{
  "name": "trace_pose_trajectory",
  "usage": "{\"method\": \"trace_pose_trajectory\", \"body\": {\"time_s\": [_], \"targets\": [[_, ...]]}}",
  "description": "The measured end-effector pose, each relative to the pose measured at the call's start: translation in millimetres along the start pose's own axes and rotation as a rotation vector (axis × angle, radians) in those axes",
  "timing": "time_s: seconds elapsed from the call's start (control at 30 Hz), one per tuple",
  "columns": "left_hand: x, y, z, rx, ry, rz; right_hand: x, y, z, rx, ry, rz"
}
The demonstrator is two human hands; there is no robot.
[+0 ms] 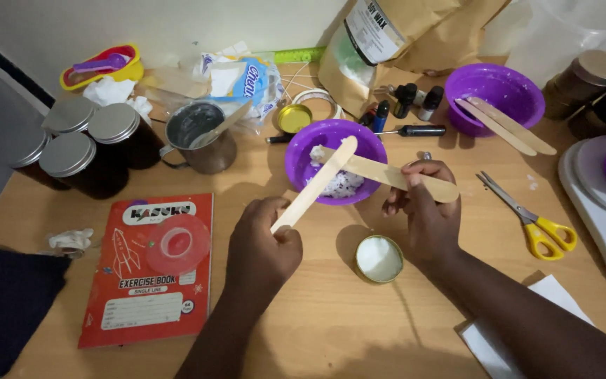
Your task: Stirring a white paste and adding wax flakes into a small tin using wooden sticks.
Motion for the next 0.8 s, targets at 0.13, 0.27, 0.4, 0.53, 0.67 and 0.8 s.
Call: {"method": "trace_pose_trajectory", "body": {"time_s": [0.13, 0.27, 0.4, 0.53, 0.67, 0.8], "targets": [[11.2, 1.1, 1.8, 0.014, -0.089, -0.051, -4.7, -1.2, 1.6, -0.001, 0.047, 0.005], [31.9, 7.2, 9.2, 0.082, -0.178, -0.049, -8.2, -4.4, 2.0, -0.051, 0.092, 0.034], [39.6, 15.6, 13.4, 0.105, -0.176, -0.013, -8.2, -8.7, 3.9, -0.043, 0.086, 0.026], [36.0, 19.5, 16.0, 0.102, -0.152, 0.052, -2.4, -5.8, 1.5, -0.009, 0.018, 0.041], [36.3, 13.1, 17.4, 0.117, -0.222, -0.042, 6.0, 0.2, -2.9, 0.071, -0.099, 0.001], [42.4, 12.5, 20.8, 0.187, -0.305, -0.107, 8.7, 5.9, -4.5, 0.104, -0.106, -0.006]]}}
Point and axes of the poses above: each hand's wrist, its own z-axis away from the middle knuckle, its own y-axis out of the back of the hand, x = y × z, the point moved 8 cm from there along -z, towards the middle knuckle, and after that the axes turned 10 degrees about y, right-handed, at the moved point
